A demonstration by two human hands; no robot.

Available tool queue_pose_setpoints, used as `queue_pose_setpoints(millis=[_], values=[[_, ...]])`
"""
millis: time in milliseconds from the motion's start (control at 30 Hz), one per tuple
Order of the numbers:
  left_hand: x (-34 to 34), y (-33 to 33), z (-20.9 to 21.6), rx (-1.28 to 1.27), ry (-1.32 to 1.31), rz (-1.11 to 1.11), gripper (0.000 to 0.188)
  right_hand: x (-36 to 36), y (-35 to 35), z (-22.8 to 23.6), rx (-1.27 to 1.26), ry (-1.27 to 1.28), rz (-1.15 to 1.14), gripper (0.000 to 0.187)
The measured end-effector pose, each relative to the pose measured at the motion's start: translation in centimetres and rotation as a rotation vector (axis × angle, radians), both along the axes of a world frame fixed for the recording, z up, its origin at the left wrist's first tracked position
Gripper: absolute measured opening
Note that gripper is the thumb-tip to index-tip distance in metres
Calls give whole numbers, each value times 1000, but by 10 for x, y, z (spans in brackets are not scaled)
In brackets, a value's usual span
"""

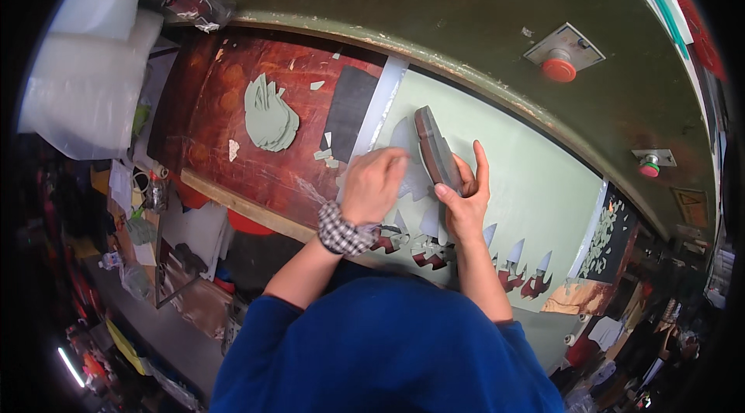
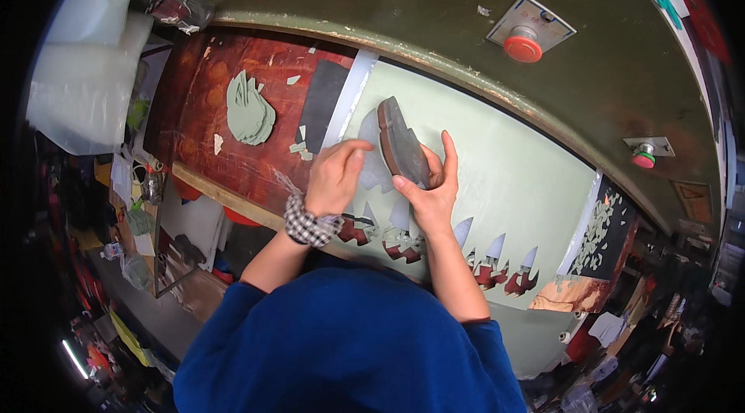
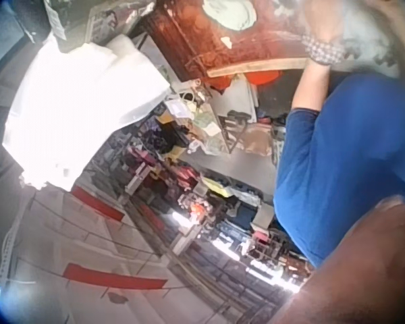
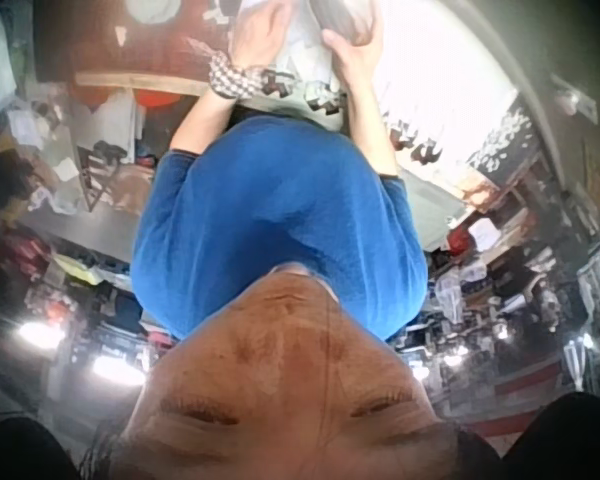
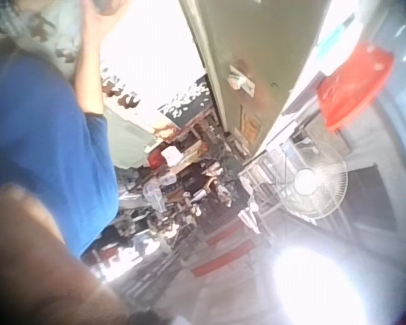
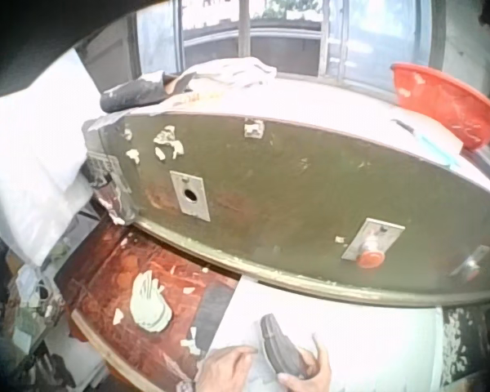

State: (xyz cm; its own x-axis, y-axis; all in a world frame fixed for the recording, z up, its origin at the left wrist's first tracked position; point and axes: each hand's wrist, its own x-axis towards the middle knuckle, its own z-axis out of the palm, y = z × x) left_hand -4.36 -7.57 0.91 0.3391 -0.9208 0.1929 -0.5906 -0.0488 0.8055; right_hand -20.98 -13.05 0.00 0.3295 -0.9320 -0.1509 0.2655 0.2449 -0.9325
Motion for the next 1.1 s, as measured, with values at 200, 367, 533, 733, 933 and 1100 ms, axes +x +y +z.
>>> queue_pose_setpoints(millis=[200,367,533,733,933,1100], values=[[-19,-19,-4,5,265,-22,17,-10,1,-4,50,-150,-2,101],[12,7,-13,80,-353,32,11,-42,-5,1,167,-443,-124,88],[13,8,-23,46,-316,65,11,-75,4,9,-161,134,-214,101],[11,-7,-26,18,-363,119,11,-65,1,-1,-652,858,-40,114],[21,-34,-37,-24,-259,178,9,-63,-29,-10,-814,904,-19,114],[42,-45,-43,-94,93,414,21,-111,-85,24,-723,795,-483,87]])
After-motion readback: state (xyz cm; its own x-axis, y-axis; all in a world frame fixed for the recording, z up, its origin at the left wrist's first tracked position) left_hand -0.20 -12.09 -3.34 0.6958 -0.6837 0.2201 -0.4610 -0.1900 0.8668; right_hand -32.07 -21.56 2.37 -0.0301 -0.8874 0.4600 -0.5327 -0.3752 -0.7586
